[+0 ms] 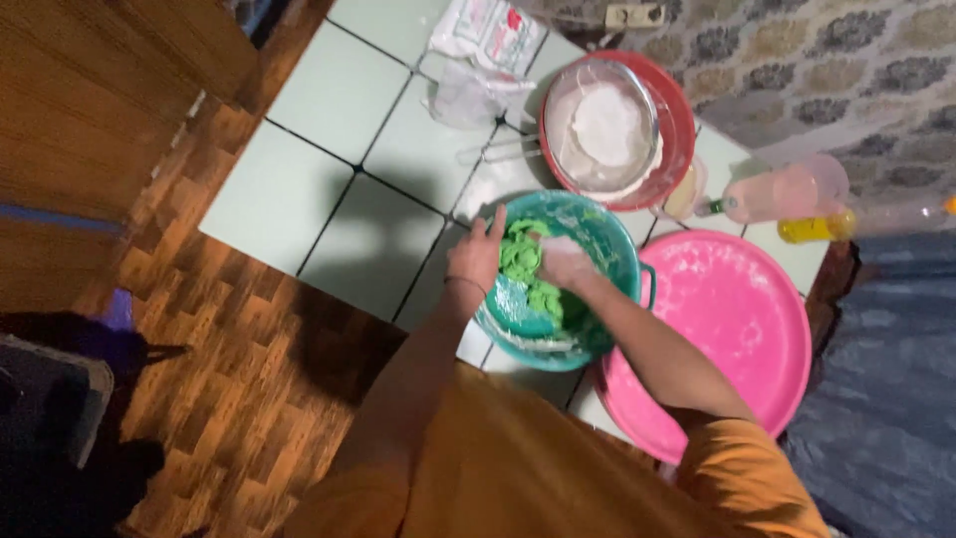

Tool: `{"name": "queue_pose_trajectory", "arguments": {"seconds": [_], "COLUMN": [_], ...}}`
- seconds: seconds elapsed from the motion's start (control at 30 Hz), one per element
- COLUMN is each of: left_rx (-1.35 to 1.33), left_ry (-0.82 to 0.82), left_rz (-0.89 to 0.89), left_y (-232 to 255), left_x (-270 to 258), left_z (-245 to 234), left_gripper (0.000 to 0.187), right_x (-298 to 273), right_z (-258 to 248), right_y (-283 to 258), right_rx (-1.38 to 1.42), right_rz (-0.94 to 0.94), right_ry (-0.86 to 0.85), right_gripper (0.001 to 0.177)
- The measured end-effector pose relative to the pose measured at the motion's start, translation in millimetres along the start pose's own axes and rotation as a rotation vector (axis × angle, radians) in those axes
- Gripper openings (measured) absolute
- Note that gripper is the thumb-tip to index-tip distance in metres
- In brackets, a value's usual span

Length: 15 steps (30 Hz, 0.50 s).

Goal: A person is kneading a green-colored dough in a light blue bowl on a tiled counter, occasionally adding liquid from a small container.

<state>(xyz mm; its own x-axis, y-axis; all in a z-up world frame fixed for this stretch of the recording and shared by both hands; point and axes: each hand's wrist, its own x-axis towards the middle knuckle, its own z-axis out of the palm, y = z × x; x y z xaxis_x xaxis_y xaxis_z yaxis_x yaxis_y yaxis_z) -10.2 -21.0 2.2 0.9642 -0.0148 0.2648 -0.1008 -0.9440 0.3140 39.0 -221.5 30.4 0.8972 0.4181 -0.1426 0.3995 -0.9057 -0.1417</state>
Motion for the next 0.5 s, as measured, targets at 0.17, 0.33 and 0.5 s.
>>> {"name": "queue_pose_trajectory", "arguments": {"seconds": [0.17,0.33,0.5], "left_rx": [-0.075,-0.1,-0.128], "left_ry": [-0.216,-0.28,-0.328], "left_rz": [0.001,0.021,0.03], "left_y": [-2,-4,-8], "left_x": [2,8,11], "left_z": [-4,-24,-20], "left_gripper": [0.081,0.083,0.089], "right_x": [-68,-140,-160], "right_z": [-66,28,20], "right_y": [-5,19,42], "right_rx": [0.282,0.256,0.403], "right_rz": [-0.062,-0.054,0.137], "right_ry": [0.278,0.493,-0.293], "right_gripper": [0.044,0.075,0.039]}}
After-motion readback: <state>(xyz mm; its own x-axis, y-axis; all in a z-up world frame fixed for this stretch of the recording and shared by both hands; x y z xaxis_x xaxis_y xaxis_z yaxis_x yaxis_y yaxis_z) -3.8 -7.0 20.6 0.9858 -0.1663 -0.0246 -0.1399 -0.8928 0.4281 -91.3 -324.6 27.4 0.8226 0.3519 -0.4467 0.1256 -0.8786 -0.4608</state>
